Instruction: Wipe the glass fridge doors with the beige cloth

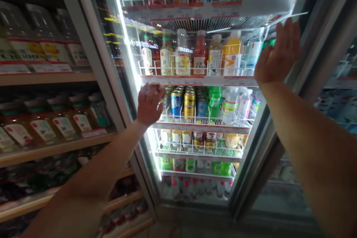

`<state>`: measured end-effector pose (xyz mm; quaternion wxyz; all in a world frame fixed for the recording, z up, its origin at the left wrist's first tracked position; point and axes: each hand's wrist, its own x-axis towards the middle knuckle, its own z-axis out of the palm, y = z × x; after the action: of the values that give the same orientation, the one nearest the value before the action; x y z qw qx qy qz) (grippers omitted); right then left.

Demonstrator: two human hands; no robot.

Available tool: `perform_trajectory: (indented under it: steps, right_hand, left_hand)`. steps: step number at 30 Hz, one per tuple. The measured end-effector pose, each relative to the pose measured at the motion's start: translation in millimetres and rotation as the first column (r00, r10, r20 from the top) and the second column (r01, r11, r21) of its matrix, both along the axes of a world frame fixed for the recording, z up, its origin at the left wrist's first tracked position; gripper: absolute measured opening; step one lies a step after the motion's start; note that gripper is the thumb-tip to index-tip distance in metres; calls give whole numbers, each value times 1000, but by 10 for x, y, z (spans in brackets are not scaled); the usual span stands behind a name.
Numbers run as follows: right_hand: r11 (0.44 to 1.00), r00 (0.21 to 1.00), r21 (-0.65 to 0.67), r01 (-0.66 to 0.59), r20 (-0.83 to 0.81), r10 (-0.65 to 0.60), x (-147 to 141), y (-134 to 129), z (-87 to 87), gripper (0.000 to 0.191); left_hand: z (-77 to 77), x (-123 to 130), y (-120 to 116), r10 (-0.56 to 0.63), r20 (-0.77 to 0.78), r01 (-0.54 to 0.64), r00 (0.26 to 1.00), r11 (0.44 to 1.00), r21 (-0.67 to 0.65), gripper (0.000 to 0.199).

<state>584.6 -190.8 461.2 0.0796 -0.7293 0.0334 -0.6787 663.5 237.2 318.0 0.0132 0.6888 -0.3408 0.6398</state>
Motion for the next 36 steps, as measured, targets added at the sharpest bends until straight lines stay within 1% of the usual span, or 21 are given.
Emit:
perform_trajectory:
  steps: [2,4,5,8,10,12,14,16,18,19,20,22,24,26,27,29,30,32,33,34,36]
  right_hand:
    - [1000,999,0,-21,38,21,-5,12,-11,65]
    - [1000,998,-4,-29,60,29,-1,14,-18,63]
    - [1000,998,-6,-29,60,29,6,8,-19,63]
    - [999,998,-18,-28,55,29,39,-30,-17,65]
    - [999,997,-22,-33,64,34,53,-50,-17,65]
    - [999,997,-26,-30,74,32,51,-51,-20,64]
    - [1000,997,-22,-19,72,21,36,-35,-23,65]
    - [1000,998,-19,-14,65,15,21,-15,-23,65]
    - [1000,998,-19,-10,63,11,17,-1,-20,65]
    - [1000,998,-21,-8,65,10,20,1,-19,65]
    - [1000,998,-24,-6,68,8,26,-1,-18,66]
    - [1000,997,-28,-2,73,4,40,-10,-17,67]
    - [999,997,-32,-1,80,3,46,-18,-19,67]
    - [999,997,-32,0,76,2,36,-14,-23,66]
    - [1000,997,-25,2,71,0,27,-7,-24,66]
    - [1000,998,-17,6,57,-5,6,13,-25,66]
    - [1000,999,-15,8,54,-7,-2,22,-24,65]
    - [1000,998,-11,8,55,-7,-8,35,-22,64]
    - [1000,998,-7,5,57,-5,-6,37,-20,64]
    - [1000,998,-3,4,59,-4,-1,37,-19,65]
    - [1000,998,-7,3,63,-3,8,32,-20,67]
  left_hand:
    - [-212,15,18,-31,18,26,999,976,217,44]
    - [-265,57,117,-55,43,37,998,940,340,43]
    - [-228,83,190,-56,53,36,997,944,328,44]
    - [-13,149,403,-32,45,27,998,994,110,51]
    - [38,151,452,-21,16,21,1000,1000,-2,54]
    - [-85,106,397,-17,-9,16,1000,999,-37,55]
    - [-336,32,286,-22,-35,22,999,1000,-5,54]
    - [-572,-32,196,-50,-63,59,997,987,151,51]
    - [-643,-51,179,-81,-103,112,991,934,340,45]
    - [-595,-41,197,-82,-108,117,991,922,368,41]
    - [-496,-20,223,-75,-99,105,992,934,341,38]
    - [-211,35,269,-41,-44,46,998,990,136,36]
    - [47,72,245,-15,-2,15,1000,999,-48,45]
    - [128,62,120,-9,13,11,1000,991,-130,53]
    - [84,38,26,-4,15,6,1000,990,-143,55]
    - [-137,-31,-182,1,16,0,1000,997,-74,58]
    - [-277,-67,-276,-19,47,18,999,1000,23,56]
    - [-504,-119,-410,-107,61,83,992,947,311,52]
    - [-556,-130,-445,-142,52,110,989,911,396,51]
    - [-553,-131,-464,-156,33,127,987,893,431,50]
    - [-394,-113,-478,-142,15,128,990,931,342,50]
